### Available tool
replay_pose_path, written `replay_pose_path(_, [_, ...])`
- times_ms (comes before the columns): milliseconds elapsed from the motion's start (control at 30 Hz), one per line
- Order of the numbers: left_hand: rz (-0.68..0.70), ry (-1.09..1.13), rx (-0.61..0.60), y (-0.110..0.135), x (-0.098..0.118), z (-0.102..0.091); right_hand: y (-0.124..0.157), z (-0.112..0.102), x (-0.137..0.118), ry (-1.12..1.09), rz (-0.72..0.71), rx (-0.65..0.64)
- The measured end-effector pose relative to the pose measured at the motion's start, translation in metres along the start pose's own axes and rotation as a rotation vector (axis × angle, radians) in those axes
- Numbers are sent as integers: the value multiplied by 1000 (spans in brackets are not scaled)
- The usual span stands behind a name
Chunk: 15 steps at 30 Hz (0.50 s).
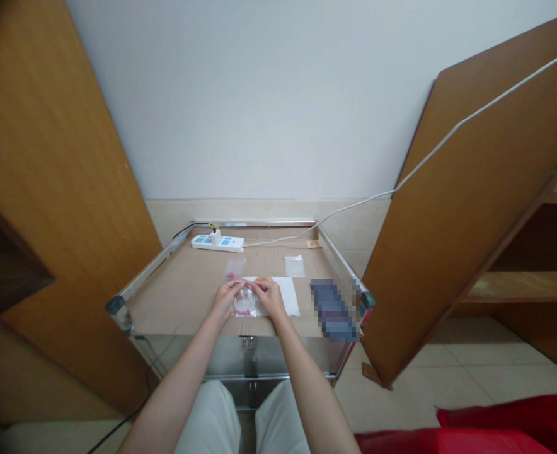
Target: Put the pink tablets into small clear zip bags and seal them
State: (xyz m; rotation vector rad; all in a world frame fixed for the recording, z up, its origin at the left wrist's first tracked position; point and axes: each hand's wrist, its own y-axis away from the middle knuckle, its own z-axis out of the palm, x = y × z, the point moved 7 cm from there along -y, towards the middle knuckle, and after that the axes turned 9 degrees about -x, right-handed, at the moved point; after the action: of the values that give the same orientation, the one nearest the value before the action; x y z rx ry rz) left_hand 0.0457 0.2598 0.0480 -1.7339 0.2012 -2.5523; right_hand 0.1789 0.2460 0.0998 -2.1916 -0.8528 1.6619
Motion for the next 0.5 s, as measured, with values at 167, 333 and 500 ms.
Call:
replay_pose_path(167, [-18, 29, 44, -1, -3, -3, 0, 0, 2, 4, -9, 11])
replay_pose_path(333, [-29, 45, 53, -1, -2, -3, 0, 1, 4, 18, -12, 18])
replay_pose_path(500, [-47, 63, 71, -1, -3, -4, 0, 1, 6, 30, -1, 20])
